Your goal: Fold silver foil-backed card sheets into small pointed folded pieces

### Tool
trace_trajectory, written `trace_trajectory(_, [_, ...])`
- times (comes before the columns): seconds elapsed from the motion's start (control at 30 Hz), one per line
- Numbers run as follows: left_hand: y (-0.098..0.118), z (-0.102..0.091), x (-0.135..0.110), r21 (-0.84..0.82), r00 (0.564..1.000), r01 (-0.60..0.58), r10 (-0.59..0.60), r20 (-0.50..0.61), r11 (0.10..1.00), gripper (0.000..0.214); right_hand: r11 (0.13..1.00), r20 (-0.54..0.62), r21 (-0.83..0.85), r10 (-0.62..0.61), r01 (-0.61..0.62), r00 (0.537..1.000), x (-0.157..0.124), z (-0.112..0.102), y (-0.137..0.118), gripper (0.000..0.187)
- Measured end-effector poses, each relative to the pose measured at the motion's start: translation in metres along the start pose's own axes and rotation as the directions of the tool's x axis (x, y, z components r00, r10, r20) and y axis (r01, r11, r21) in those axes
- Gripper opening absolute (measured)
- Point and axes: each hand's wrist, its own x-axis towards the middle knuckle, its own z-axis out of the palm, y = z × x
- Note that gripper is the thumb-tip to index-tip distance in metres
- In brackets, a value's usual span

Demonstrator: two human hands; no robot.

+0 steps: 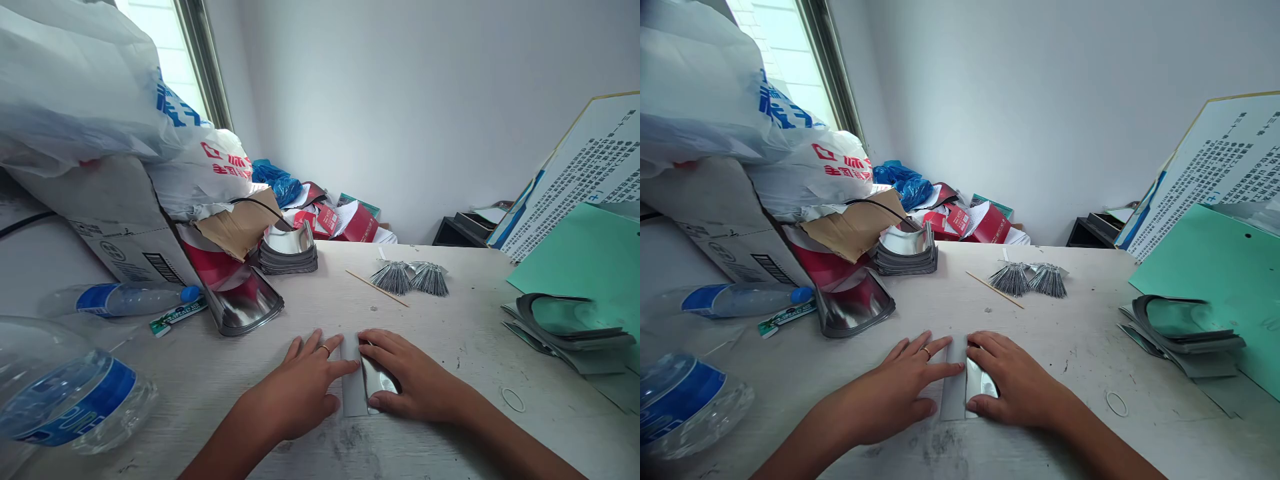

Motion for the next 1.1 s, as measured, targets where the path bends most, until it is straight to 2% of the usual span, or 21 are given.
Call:
trace_trajectory(0.2, [-0.0039,0.0022,0.0020,-0.001,0.999,-0.024,0.024,-0.022,1.000,0.068,1.000,-0.001,0.024,-0.001,0.001,1.000,0.0013,0.0003,0.0010,0.070])
trace_trajectory(0.8, [-0.0011,-0.0008,0.0000,-0.016,1.000,0.001,0.000,0.005,1.000,0.068,1.000,-0.005,0.007,0.014,-0.014,1.000,-0.0010,0.0038,0.0038,0.072])
trace_trajectory(1.0, [-0.0037,0.0012,0.0003,-0.014,1.000,-0.018,0.018,-0.018,1.000,0.068,1.000,-0.004,0.011,0.012,-0.012,1.000,-0.0011,0.0047,0.0048,0.078])
trace_trajectory(1.1, [-0.0045,0.0041,0.0035,0.032,0.997,-0.048,0.050,-0.064,0.998,0.064,1.000,0.000,0.009,0.009,-0.009,1.000,-0.0006,0.0050,0.0046,0.081])
